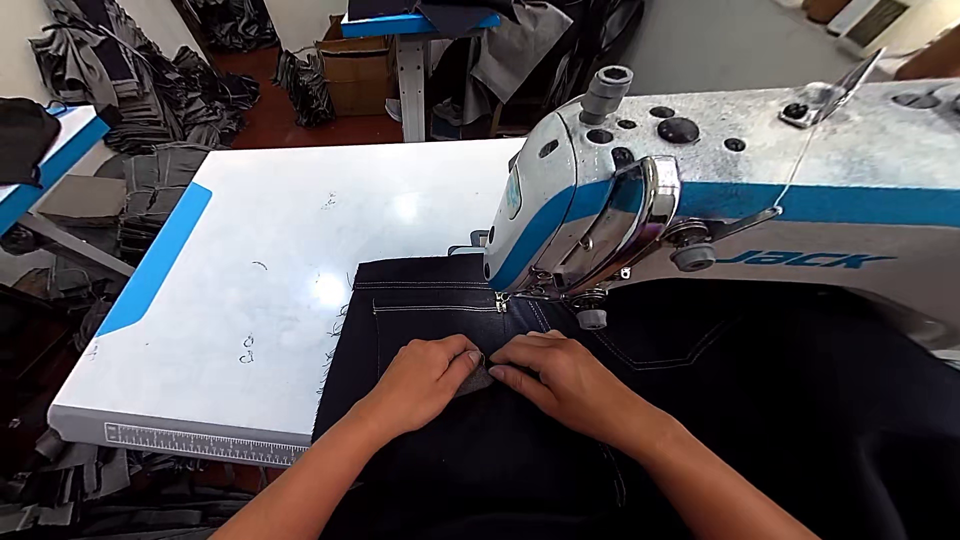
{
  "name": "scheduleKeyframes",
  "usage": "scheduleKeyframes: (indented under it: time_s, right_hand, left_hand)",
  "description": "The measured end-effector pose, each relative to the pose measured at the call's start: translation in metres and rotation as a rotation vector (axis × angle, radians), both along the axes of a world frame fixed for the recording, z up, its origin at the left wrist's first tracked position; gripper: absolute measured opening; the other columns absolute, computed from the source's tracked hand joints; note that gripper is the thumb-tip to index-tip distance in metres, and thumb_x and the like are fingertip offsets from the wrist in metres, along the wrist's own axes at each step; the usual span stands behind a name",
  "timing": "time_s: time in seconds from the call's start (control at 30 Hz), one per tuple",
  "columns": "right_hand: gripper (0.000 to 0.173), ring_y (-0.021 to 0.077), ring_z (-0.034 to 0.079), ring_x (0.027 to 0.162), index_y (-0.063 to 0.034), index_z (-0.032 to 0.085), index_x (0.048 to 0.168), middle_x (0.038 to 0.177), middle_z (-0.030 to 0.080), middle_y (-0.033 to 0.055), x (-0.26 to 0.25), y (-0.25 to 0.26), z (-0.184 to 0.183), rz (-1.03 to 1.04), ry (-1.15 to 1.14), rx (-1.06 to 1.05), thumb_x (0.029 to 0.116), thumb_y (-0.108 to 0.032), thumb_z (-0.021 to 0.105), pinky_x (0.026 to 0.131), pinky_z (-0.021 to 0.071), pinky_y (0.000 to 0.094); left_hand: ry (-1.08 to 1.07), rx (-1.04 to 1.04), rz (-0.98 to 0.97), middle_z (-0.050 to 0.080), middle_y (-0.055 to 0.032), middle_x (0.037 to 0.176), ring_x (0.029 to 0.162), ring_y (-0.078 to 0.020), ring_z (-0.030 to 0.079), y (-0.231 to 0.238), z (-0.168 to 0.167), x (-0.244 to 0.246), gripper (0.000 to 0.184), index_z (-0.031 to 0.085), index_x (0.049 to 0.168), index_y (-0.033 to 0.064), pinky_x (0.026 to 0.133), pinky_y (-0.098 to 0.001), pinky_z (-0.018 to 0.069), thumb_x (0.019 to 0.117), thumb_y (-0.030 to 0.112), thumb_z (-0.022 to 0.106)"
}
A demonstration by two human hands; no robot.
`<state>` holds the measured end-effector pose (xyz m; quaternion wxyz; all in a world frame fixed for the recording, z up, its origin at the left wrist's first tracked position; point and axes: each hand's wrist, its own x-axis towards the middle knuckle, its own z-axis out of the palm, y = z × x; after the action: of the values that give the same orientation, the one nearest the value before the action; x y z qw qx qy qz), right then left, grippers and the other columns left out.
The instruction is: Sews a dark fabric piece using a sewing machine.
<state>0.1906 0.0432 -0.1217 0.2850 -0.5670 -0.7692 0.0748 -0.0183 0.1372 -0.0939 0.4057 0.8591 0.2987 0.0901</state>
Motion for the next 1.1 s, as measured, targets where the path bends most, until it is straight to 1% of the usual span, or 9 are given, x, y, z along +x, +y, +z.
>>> scheduleKeyframes:
  time_s: [0.1,0.17,0.3,0.47,0.53,0.63,0.8,0.9,1.1]
  right_hand:
    - [0.023,0.0098,0.066,0.077,-0.0158,0.077,0.091,0.080,0.070,-0.0059,0.002,0.001,-0.003,-0.001,0.041,0.003,0.0946,-0.030,0.059,0.073,0.0511,0.0338]
    - [0.023,0.0078,0.064,0.075,-0.0170,0.077,0.090,0.078,0.069,-0.0076,0.003,0.001,-0.003,-0.003,0.047,0.008,0.0939,-0.032,0.060,0.071,0.0504,0.0310]
    - [0.023,0.0051,0.064,0.074,-0.0180,0.078,0.090,0.079,0.069,-0.0094,0.006,0.002,-0.002,0.011,0.053,-0.005,0.0930,-0.035,0.062,0.070,0.0507,0.0274]
    - [0.018,0.0016,0.064,0.077,-0.0174,0.078,0.095,0.082,0.069,-0.0096,0.014,0.003,0.003,0.100,0.072,-0.071,0.0907,-0.030,0.067,0.072,0.0533,0.0208]
    - [0.018,0.0056,0.067,0.081,-0.0162,0.079,0.092,0.084,0.070,-0.0072,0.012,0.002,0.001,0.110,0.037,-0.031,0.0913,-0.029,0.067,0.075,0.0544,0.0250]
    - [0.018,0.0110,0.065,0.080,-0.0158,0.077,0.086,0.081,0.067,-0.0046,0.005,0.000,-0.004,0.089,-0.054,0.089,0.0921,-0.030,0.067,0.073,0.0523,0.0286]
    - [0.023,0.0092,0.065,0.080,-0.0175,0.077,0.084,0.083,0.069,-0.0065,0.001,-0.005,-0.012,0.028,-0.045,0.157,0.0929,-0.034,0.064,0.073,0.0506,0.0263]
    - [0.027,0.0053,0.066,0.084,-0.0184,0.078,0.088,0.087,0.071,-0.0083,0.002,-0.008,-0.010,0.002,0.051,0.068,0.0944,-0.040,0.062,0.075,0.0535,0.0250]
    - [0.019,-0.0048,0.063,0.071,-0.0190,0.078,0.091,0.079,0.069,-0.0123,0.010,-0.001,0.004,0.031,0.157,-0.113,0.0919,-0.032,0.065,0.064,0.0527,0.0151]
  left_hand:
    - [-0.020,0.086,0.067,0.066,0.0017,0.078,0.069,-0.0112,0.062,-0.008,-0.005,0.000,0.031,0.072,0.106,0.0129,0.064,-0.0359,0.0517,0.1032,0.040,0.057]
    - [-0.038,0.188,0.106,0.069,-0.0002,0.082,0.073,-0.0136,0.065,-0.014,-0.009,0.004,0.024,0.074,0.103,0.0120,0.065,-0.0382,0.0529,0.1024,0.032,0.060]
    - [-0.035,0.249,0.114,0.069,-0.0020,0.082,0.072,-0.0164,0.066,-0.017,-0.009,0.009,0.021,0.074,0.101,0.0108,0.064,-0.0397,0.0520,0.1030,0.025,0.059]
    - [-0.060,0.396,0.040,0.067,-0.0051,0.080,0.068,-0.0185,0.065,-0.020,-0.012,0.009,0.019,0.071,0.100,0.0060,0.060,-0.0380,0.0533,0.1028,0.018,0.056]
    - [-0.093,0.533,-0.007,0.067,-0.0050,0.081,0.068,-0.0183,0.067,-0.022,-0.014,0.009,0.016,0.070,0.099,0.0060,0.057,-0.0358,0.0548,0.1002,0.015,0.057]
    - [-0.111,0.642,-0.054,0.068,-0.0045,0.081,0.070,-0.0178,0.069,-0.022,-0.016,0.007,0.014,0.070,0.098,0.0064,0.056,-0.0336,0.0556,0.0985,0.013,0.058]
    - [-0.104,0.643,-0.104,0.067,-0.0036,0.081,0.072,-0.0174,0.069,-0.019,-0.019,0.005,0.015,0.069,0.098,0.0077,0.058,-0.0332,0.0556,0.0999,0.015,0.056]
    - [-0.117,0.584,-0.097,0.068,-0.0024,0.080,0.071,-0.0165,0.069,-0.016,-0.019,0.004,0.018,0.070,0.099,0.0088,0.060,-0.0337,0.0556,0.1017,0.020,0.056]
    - [-0.195,0.449,0.032,0.068,0.0012,0.079,0.069,-0.0109,0.066,-0.017,-0.026,0.002,0.016,0.071,0.102,0.0113,0.061,-0.0302,0.0555,0.0984,0.026,0.064]
